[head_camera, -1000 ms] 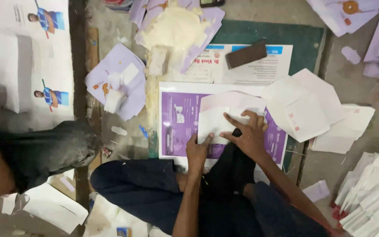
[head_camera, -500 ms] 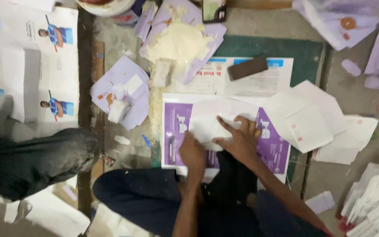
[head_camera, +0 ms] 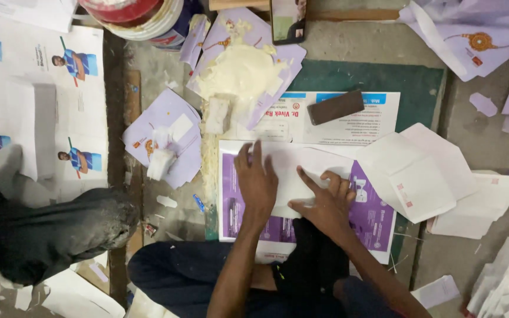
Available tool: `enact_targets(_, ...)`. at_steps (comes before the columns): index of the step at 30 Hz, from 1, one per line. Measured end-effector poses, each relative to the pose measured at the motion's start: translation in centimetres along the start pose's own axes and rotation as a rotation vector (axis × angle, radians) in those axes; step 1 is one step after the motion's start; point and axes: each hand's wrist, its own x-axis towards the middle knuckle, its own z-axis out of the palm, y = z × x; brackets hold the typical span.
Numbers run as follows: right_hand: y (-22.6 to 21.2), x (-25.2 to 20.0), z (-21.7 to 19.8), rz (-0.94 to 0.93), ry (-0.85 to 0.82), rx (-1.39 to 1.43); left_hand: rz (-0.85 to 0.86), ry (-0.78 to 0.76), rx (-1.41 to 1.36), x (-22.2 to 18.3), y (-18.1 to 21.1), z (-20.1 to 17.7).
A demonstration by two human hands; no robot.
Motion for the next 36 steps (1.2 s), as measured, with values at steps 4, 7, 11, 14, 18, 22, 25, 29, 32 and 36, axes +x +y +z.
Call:
enact_targets(4,0.2,0.0,0.4,-0.032,0.028,-0.047,0.292,0.172,0.168,10.1,5.2,1.0)
enact_targets(7,0.6,0.4,0.7,-0.034,0.024,-0.091,0.337,0.238,0.226,16.3,6.9,2.8)
enact_targets(11,0.4,1.0,0.2,-0.014,-0.039,-0.124,0.335,0.259,0.315,20.4,7.3,4.2)
enact_targets(14,0.3,1.1,0.0,0.001,-0.065,-0.133,0.308,0.239,0.374,21.6,7.3,4.5)
enact_targets(18,0.5,1.1,0.1,0.008,-0.086,-0.116,0.301,0.218,0.385,22.4,7.0,4.8)
enact_targets(22,0.5,1.4,0.3,-0.009,-0.071,-0.115,0.311,0.238,0.345,21.8,6.5,4.2)
enact_targets(25,0.9,0.7,1.1,-0.045,0.019,-0.115,0.395,0.34,0.118,17.9,7.4,1.0)
enact_targets(29,1.0,0.7,1.3,-0.083,0.126,-0.138,0.294,0.147,-0.346,11.4,9.6,-3.9)
enact_targets(32,0.5,0.9,0.7,-0.086,0.076,-0.151,0.159,0.029,-0.373,11.6,9.4,-3.1)
enact_targets(36,0.7,0.9,1.0,-0.043,0.015,-0.137,0.349,0.27,0.017,16.5,7.6,0.2)
